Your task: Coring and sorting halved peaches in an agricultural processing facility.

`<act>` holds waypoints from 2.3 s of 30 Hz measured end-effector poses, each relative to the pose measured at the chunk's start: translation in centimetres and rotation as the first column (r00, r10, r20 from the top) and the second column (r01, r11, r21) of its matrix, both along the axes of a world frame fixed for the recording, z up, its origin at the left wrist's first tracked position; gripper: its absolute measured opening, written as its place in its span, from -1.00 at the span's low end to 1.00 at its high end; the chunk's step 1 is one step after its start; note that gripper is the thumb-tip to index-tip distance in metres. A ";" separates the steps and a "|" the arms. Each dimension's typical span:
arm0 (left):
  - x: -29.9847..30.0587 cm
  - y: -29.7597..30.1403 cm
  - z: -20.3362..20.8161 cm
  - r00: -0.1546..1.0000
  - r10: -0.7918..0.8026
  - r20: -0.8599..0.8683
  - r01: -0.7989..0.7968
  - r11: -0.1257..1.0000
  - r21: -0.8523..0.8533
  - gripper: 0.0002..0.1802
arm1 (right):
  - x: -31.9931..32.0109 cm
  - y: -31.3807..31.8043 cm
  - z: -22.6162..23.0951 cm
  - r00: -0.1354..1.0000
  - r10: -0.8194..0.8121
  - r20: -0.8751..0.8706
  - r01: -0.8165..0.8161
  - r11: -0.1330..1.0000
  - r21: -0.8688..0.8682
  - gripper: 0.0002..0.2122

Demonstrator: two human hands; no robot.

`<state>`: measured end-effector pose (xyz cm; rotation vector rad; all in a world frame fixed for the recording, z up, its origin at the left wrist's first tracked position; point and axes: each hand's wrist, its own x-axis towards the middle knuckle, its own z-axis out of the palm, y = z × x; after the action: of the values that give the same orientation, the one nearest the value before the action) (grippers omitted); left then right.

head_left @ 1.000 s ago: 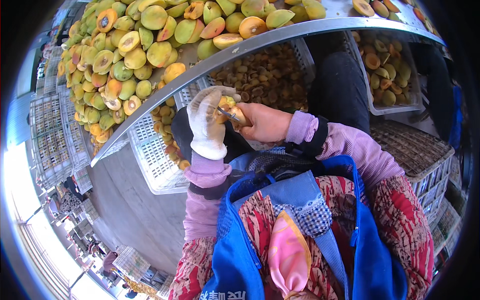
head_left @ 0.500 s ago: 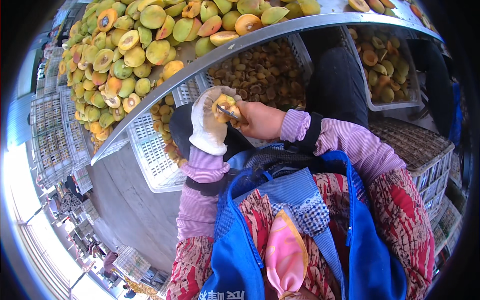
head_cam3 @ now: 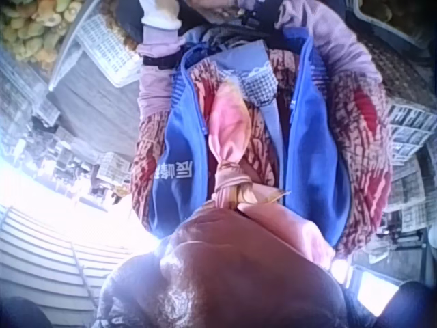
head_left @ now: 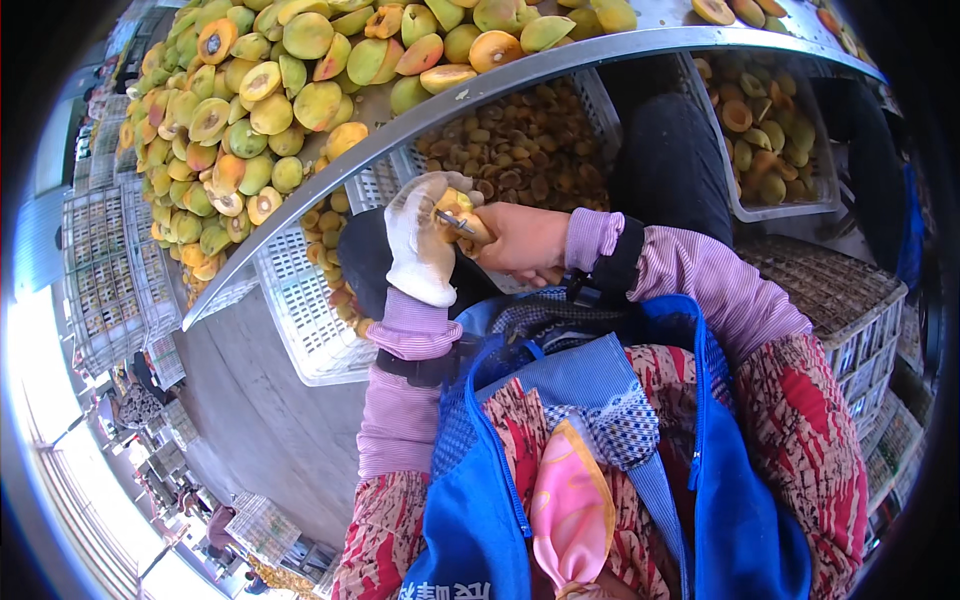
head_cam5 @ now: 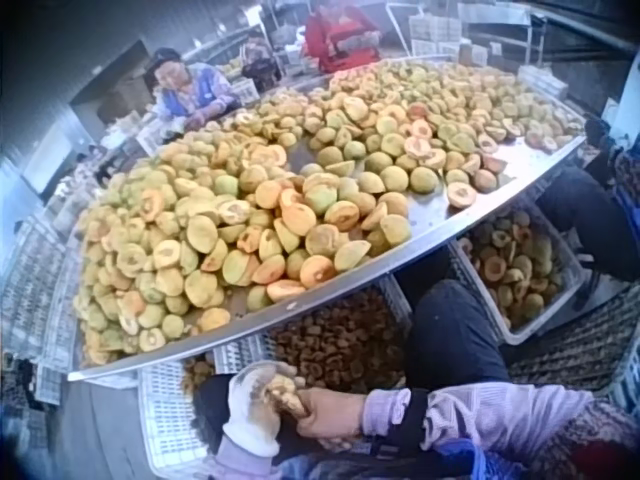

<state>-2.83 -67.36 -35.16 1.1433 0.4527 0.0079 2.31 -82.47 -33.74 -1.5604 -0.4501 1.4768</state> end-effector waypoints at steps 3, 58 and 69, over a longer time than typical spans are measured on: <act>-0.2 -0.2 1.2 0.994 -0.100 0.033 0.095 0.988 0.123 -0.72 | -0.3 -0.7 -0.8 0.941 0.010 -0.337 0.057 0.981 0.188 -0.80; -1.5 4.3 5.0 0.975 0.132 0.179 -0.149 0.985 0.086 -0.67 | 2.0 -3.2 -4.7 0.919 -0.317 0.236 0.303 0.948 0.094 -0.86; 7.4 11.7 6.9 0.899 0.159 -0.407 0.431 -0.173 0.885 -0.45 | -0.5 0.9 -15.5 0.676 0.341 0.653 -0.091 0.918 -0.386 -0.71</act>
<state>4.60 -55.61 -28.27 2.9538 0.6901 -0.0972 1.77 -81.61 -49.23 -2.4279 -0.9050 1.0845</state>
